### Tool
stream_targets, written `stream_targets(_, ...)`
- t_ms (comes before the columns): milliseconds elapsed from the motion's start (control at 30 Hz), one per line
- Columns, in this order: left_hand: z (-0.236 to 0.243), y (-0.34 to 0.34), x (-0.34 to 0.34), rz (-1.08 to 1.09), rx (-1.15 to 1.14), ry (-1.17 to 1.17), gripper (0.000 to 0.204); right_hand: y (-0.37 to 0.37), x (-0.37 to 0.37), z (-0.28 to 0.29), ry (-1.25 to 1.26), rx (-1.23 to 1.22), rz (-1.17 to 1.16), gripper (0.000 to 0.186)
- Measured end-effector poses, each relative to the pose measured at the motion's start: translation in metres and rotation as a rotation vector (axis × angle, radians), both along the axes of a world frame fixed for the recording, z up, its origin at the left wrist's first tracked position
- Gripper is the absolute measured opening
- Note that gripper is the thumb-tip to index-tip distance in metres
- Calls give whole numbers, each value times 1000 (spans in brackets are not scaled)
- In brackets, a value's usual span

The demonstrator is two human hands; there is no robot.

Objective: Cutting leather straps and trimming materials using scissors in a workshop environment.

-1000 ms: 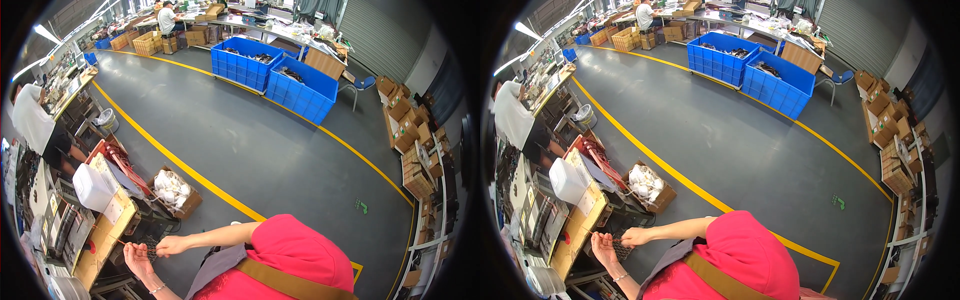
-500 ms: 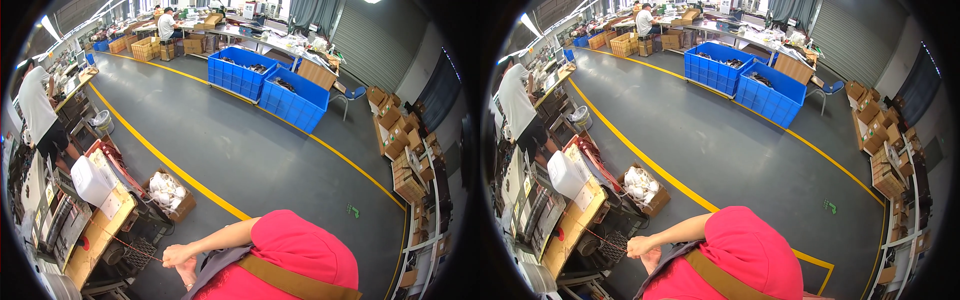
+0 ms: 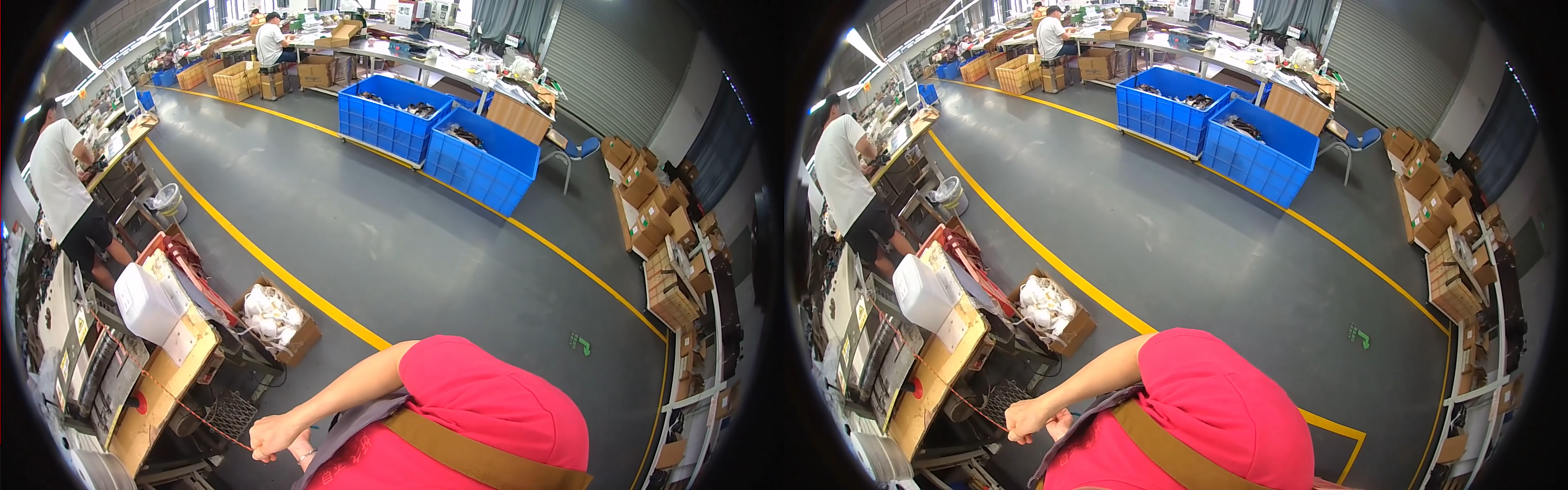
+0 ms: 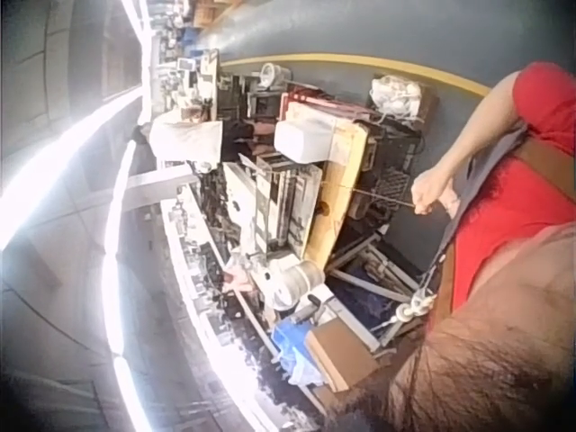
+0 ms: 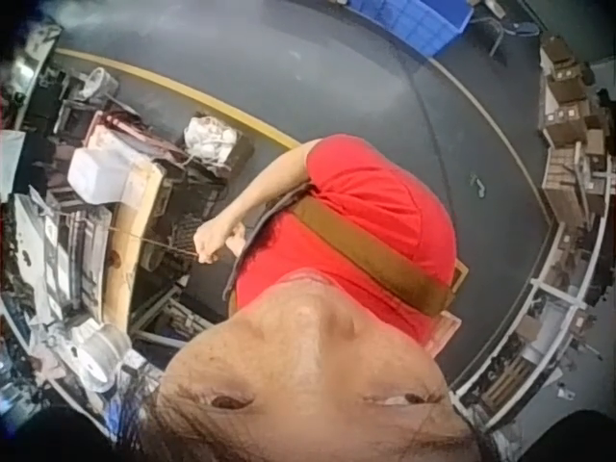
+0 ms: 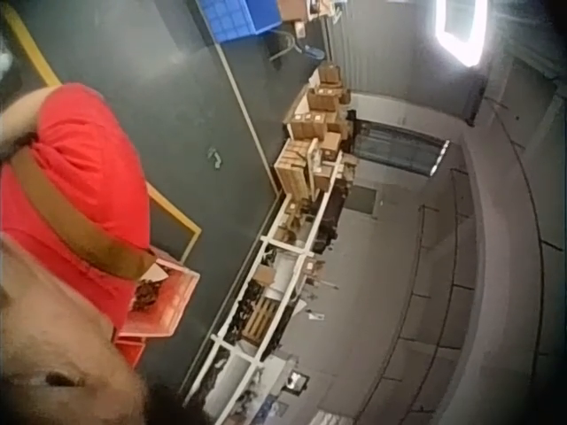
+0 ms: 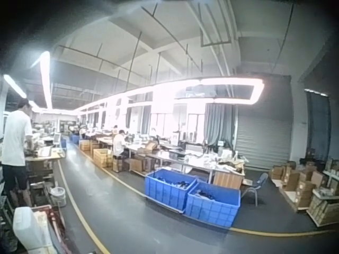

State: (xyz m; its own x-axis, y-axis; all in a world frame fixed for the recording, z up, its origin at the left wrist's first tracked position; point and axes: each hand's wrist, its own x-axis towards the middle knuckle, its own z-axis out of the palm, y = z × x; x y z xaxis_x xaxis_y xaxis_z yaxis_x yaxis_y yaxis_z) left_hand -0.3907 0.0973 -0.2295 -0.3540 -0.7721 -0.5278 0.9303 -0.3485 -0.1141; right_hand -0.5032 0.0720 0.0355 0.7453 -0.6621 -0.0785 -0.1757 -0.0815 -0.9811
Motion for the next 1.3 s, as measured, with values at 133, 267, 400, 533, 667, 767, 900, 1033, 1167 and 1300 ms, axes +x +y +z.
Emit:
stream_targets(133, -48, -8, 35, 134, -25, 89, 29, -9, 9, 4, -22, -68, 93, 26)
stream_targets(267, -23, 10, 34, 118, -36, 85, 36, -19, 11, -7, 55, -99, 60, 25)
stream_targets(400, 79, 29, -17, -31, 110, -82, 59, -23, 12, 13, 48, -9, 76, 27)
stream_targets(533, 19, 26, -6, -41, 389, -11, 76, -20, 22, 32, -64, 17, 187, 24)
stream_targets(667, -18, 6, -8, -126, 438, -124, 56, -17, 3, 52, -31, 101, 199, 22)
stream_targets(767, -49, -17, 9, -142, 340, -180, 53, -11, -2, 63, -36, 102, 258, 21)
stream_targets(900, -84, -56, 38, -149, 213, -254, 51, -11, -15, 78, -43, 114, 310, 21)
stream_targets(1033, -103, -94, 51, -160, 91, -324, 48, -20, -36, 80, -46, 151, 304, 27)
stream_targets(1167, -106, -103, 76, -104, -8, -401, 45, -32, -54, 80, -111, 249, 302, 28)
stream_targets(1300, -110, -31, 142, 202, -34, -503, 43, -44, -78, 68, -191, 262, 377, 33)
